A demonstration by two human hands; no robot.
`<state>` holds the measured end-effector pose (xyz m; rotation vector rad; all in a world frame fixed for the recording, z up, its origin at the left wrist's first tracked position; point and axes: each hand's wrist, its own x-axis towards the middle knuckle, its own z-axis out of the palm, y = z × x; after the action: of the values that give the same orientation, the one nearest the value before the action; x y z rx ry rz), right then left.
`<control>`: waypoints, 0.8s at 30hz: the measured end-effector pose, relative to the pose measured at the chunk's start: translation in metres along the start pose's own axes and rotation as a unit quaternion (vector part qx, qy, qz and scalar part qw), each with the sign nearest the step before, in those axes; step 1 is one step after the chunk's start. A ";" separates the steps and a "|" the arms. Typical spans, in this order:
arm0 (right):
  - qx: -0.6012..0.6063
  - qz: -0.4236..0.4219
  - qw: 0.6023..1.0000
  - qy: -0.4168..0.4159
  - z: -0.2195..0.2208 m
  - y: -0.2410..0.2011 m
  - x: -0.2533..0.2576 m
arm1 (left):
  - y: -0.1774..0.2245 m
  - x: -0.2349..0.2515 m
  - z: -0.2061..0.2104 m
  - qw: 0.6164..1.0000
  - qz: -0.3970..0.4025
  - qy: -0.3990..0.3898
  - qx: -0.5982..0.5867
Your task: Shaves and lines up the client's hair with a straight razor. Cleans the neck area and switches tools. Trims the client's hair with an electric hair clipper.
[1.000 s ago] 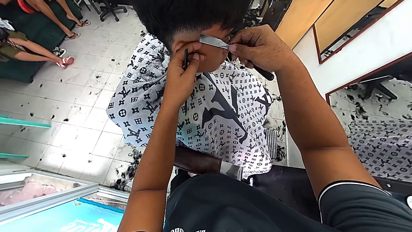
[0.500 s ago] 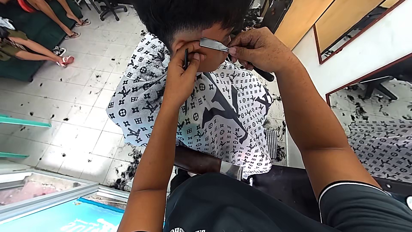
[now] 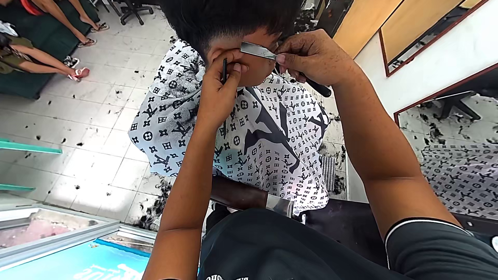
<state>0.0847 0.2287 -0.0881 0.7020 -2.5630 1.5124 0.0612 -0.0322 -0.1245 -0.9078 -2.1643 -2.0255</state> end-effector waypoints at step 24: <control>-0.019 0.003 1.000 -0.018 0.000 0.000 -0.004 | -0.004 -0.004 0.000 1.000 -0.013 0.002 0.014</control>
<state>0.0878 0.2298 -0.0893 0.7248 -2.6143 1.4608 0.0628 -0.0335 -0.1295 -0.8749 -2.2096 -2.0004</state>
